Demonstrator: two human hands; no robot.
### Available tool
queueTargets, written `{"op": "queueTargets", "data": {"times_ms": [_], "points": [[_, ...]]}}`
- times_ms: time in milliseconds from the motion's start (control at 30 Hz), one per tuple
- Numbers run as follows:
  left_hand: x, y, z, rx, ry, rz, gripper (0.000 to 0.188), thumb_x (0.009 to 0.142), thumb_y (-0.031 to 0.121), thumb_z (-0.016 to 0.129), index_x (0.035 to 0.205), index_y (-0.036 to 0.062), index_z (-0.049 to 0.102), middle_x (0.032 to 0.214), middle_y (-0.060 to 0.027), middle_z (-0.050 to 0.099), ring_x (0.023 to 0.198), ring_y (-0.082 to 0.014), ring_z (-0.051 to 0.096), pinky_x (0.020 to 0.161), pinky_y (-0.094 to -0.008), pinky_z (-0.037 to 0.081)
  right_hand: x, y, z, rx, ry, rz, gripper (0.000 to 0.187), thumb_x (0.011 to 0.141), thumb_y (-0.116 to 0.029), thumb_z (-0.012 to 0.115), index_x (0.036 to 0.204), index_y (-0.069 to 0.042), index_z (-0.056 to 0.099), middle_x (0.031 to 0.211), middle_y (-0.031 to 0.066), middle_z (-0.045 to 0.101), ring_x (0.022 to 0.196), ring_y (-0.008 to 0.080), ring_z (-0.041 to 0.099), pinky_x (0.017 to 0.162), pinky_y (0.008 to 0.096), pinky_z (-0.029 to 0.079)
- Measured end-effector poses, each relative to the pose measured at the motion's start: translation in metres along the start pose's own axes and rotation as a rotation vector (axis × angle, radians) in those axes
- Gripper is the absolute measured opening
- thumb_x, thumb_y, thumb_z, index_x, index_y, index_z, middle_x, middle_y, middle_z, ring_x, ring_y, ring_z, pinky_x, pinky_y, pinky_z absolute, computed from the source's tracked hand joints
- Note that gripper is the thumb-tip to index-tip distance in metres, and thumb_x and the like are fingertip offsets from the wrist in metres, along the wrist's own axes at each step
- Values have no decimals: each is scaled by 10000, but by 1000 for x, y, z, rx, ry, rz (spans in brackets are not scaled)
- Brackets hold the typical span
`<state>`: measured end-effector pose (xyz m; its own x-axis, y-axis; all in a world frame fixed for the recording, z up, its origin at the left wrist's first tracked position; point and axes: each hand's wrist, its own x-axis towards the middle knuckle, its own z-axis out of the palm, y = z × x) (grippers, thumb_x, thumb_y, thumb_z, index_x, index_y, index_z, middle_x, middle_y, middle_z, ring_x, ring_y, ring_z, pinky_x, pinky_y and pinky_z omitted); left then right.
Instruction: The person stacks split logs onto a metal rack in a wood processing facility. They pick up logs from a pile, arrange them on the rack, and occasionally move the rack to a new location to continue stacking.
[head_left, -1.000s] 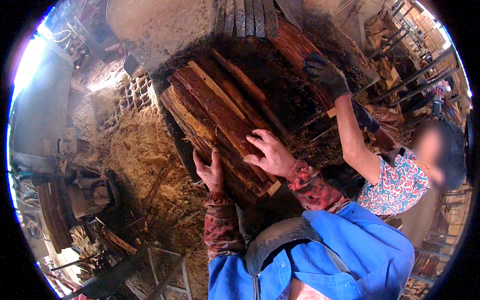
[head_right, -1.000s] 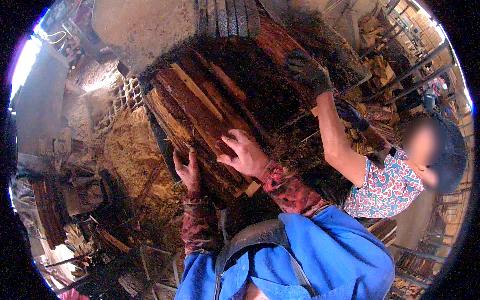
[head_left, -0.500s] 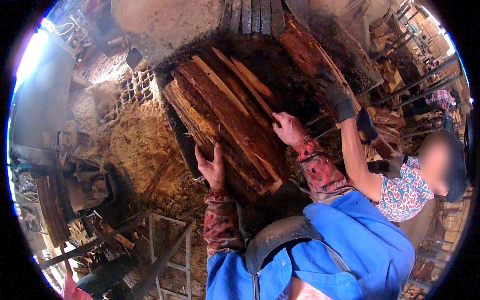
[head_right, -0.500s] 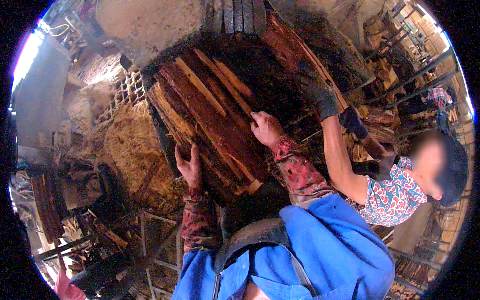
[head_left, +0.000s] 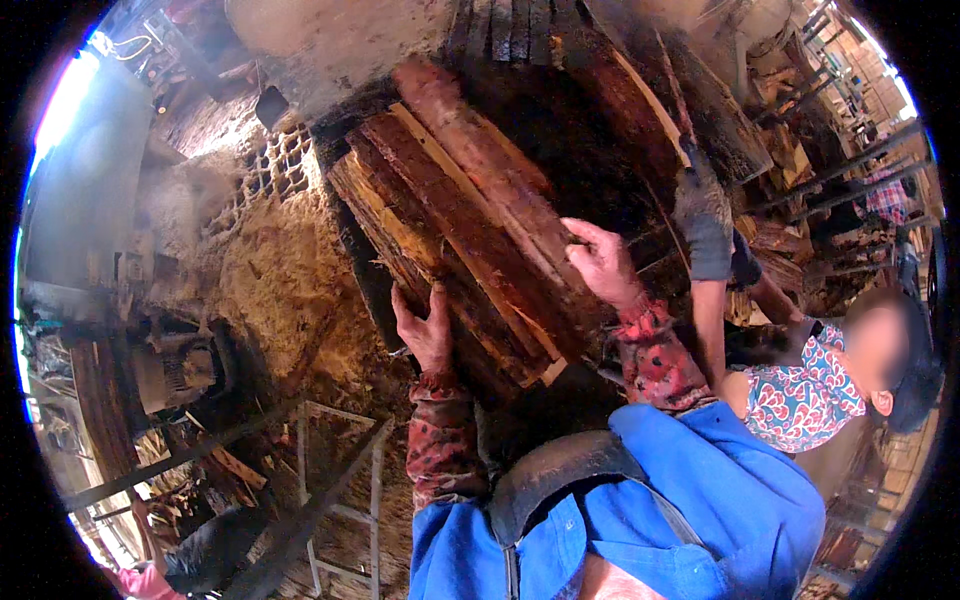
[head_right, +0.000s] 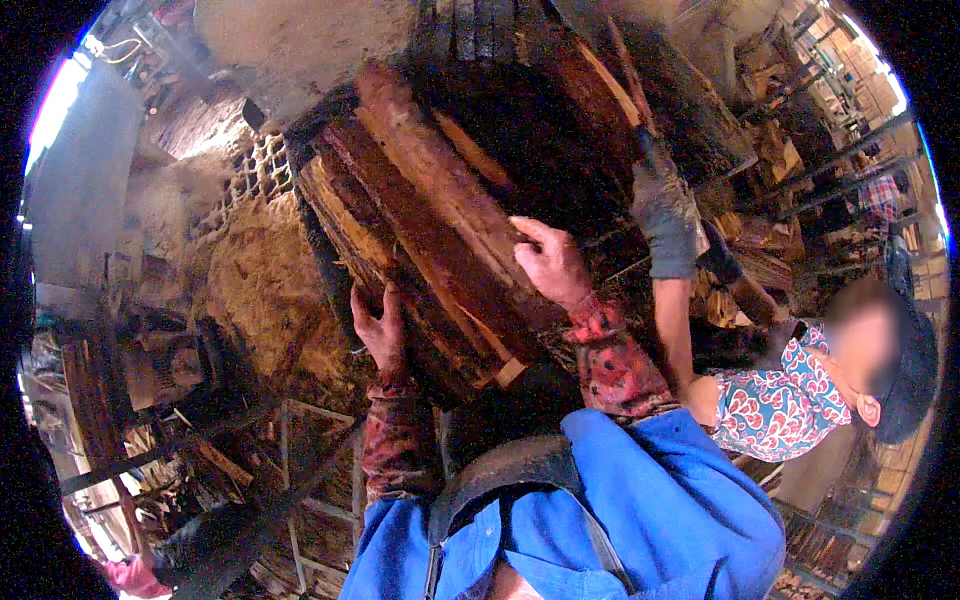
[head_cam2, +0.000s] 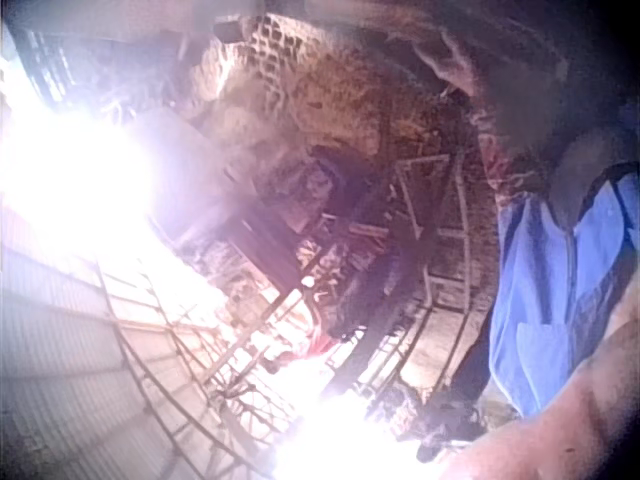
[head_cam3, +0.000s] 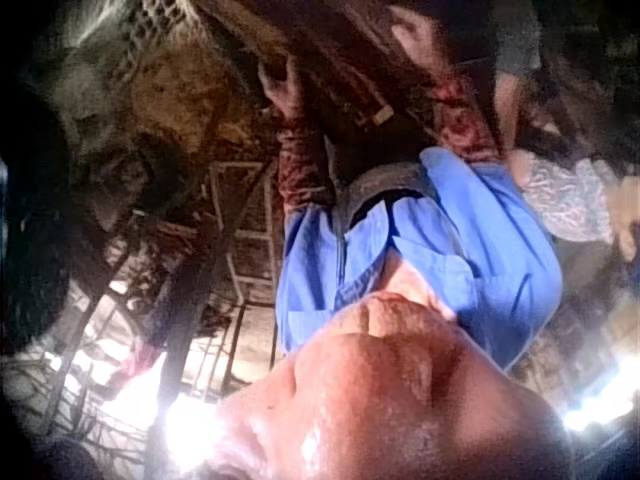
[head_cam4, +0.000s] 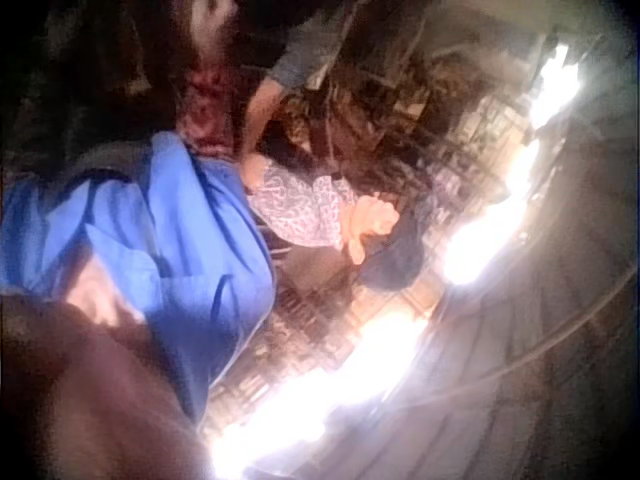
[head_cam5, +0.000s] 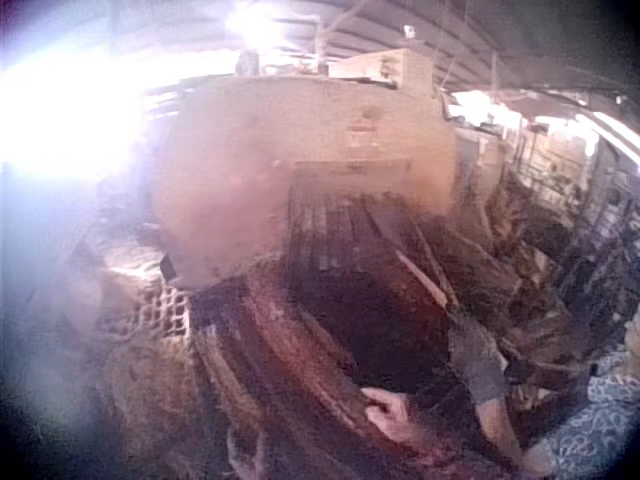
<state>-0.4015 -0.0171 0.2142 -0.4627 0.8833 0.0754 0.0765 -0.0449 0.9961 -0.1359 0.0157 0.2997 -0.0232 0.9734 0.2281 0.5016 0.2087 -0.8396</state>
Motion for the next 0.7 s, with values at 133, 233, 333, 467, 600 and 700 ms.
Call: {"op": "queueTargets", "data": {"times_ms": [133,233,333,467,600,700], "points": [[2,3,4,-12,2,16,702,876,291,728,1378,-84,411,1284,-198,560,1156,-259,547,982,-381,440,9,14,23,-330,-73,-228,294,817,-132,689,1051,43,656,1158,184,598,1088,347,571,952,402,465],[5,-8,4,-16,-3,33,728,886,329,717,1389,-88,394,1316,-222,536,1195,-282,518,1004,-400,418,2,13,41,-385,-97,-213,293,822,-122,689,1035,73,641,1205,188,573,1115,356,555,962,402,467],[5,-3,8,5,-16,10,736,886,327,718,1395,-87,385,1320,-223,533,1199,-286,518,1005,-399,418,4,20,36,-345,-75,-223,279,827,-130,686,1032,55,648,1185,187,595,1111,347,567,958,396,471],[2,5,10,29,7,27,613,905,218,696,1360,-87,420,1297,-165,552,1153,-239,524,1003,-346,405,11,17,12,-249,-109,-165,276,828,-148,692,1048,16,662,1129,175,632,1070,353,596,936,398,483],[0,22,7,61,15,-1,681,883,271,723,1376,-78,407,1281,-198,559,1151,-253,535,986,-369,429,33,48,-15,-562,-9,-45,424,845,-271,684,1176,-15,618,1301,193,519,1194,368,510,980,419,457],[0,16,2,53,9,17,667,880,256,727,1367,-77,415,1267,-185,569,1127,-234,547,969,-353,440,60,70,-17,-634,-102,68,544,816,-313,717,1270,-54,567,1338,221,462,1231,408,464,1013,446,430]]}}
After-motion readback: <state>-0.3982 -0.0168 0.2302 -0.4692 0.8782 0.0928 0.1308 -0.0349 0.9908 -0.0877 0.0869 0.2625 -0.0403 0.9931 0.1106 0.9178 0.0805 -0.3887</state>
